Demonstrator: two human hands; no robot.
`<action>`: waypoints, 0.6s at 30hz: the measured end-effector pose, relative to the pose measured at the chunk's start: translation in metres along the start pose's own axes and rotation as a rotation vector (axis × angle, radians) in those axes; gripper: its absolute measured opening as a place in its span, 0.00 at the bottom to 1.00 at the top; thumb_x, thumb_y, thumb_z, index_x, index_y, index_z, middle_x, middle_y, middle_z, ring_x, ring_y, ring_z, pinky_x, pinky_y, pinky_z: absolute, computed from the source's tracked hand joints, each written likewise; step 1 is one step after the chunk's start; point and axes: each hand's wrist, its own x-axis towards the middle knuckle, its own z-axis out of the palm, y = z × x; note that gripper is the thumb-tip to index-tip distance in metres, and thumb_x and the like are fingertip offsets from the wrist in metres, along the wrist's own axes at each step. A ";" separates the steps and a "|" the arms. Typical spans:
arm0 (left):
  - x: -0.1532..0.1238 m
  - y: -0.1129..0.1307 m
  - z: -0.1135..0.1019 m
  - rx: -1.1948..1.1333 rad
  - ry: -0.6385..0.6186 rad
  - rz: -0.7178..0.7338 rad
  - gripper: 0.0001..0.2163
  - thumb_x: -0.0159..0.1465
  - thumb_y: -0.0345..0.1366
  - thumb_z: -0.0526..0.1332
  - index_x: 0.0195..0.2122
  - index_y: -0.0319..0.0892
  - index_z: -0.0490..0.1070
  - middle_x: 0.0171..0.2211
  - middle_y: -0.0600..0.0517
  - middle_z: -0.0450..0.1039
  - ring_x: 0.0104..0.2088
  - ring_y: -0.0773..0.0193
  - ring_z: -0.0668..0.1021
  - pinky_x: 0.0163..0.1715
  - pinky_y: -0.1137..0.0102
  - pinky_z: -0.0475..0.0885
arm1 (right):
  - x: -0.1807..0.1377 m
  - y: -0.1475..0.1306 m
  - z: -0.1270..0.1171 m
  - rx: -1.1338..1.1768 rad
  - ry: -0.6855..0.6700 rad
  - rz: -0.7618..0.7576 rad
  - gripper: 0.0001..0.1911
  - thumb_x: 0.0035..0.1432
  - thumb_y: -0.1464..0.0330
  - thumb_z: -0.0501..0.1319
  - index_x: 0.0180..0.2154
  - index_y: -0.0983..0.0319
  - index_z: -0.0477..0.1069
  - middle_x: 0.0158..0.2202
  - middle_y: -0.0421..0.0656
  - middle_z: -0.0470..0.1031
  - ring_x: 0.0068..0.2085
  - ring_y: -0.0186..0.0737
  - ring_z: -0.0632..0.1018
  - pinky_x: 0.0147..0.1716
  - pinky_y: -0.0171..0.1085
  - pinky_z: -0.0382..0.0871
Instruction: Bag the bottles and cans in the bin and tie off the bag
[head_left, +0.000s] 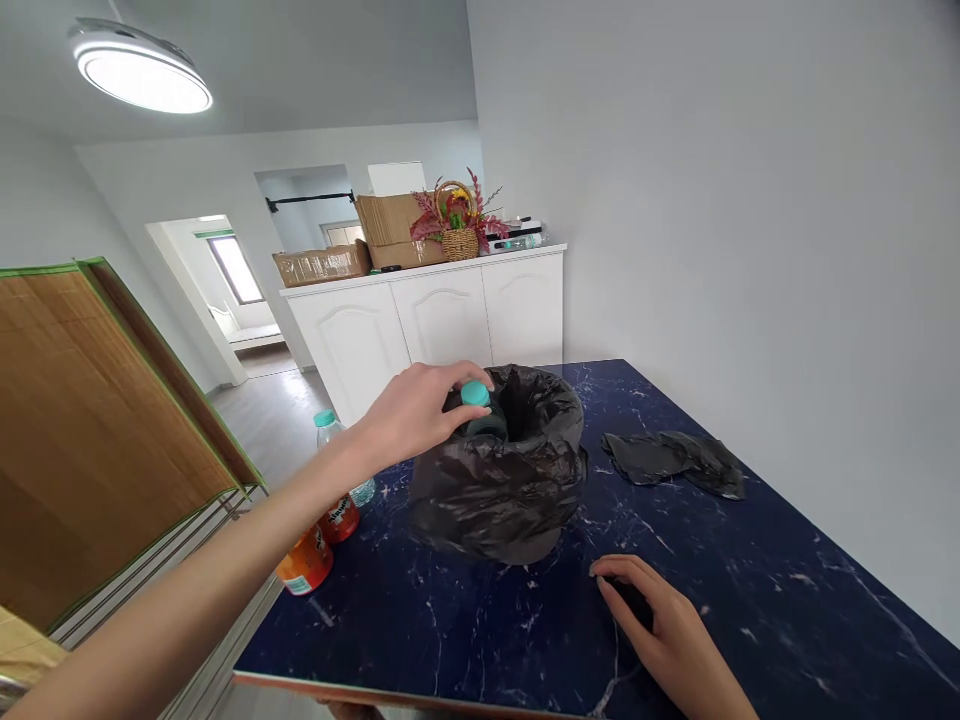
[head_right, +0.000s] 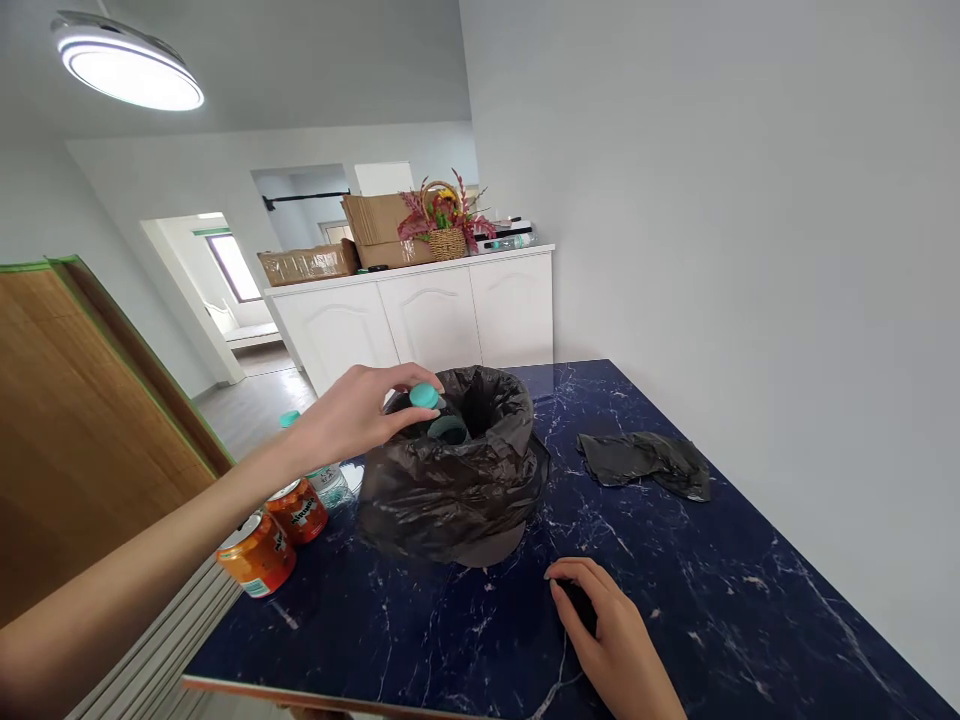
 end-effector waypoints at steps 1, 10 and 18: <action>0.003 -0.004 0.004 -0.010 -0.028 -0.007 0.15 0.68 0.46 0.67 0.54 0.50 0.80 0.44 0.49 0.86 0.46 0.48 0.85 0.45 0.60 0.76 | 0.000 0.000 0.000 0.007 -0.003 0.006 0.18 0.73 0.49 0.57 0.48 0.52 0.79 0.52 0.50 0.82 0.32 0.45 0.84 0.21 0.37 0.76; 0.022 -0.014 0.007 -0.134 -0.258 -0.031 0.11 0.66 0.49 0.67 0.42 0.52 0.87 0.43 0.52 0.88 0.39 0.52 0.85 0.43 0.62 0.74 | 0.000 0.001 -0.001 -0.002 -0.015 0.022 0.19 0.74 0.49 0.57 0.48 0.51 0.79 0.54 0.51 0.81 0.37 0.48 0.85 0.23 0.37 0.76; 0.005 -0.022 -0.008 0.095 0.039 -0.069 0.19 0.75 0.47 0.53 0.52 0.48 0.83 0.51 0.49 0.86 0.48 0.50 0.84 0.53 0.57 0.75 | 0.000 -0.003 -0.002 -0.001 -0.024 0.044 0.20 0.73 0.47 0.56 0.48 0.52 0.78 0.53 0.51 0.81 0.38 0.47 0.85 0.23 0.37 0.75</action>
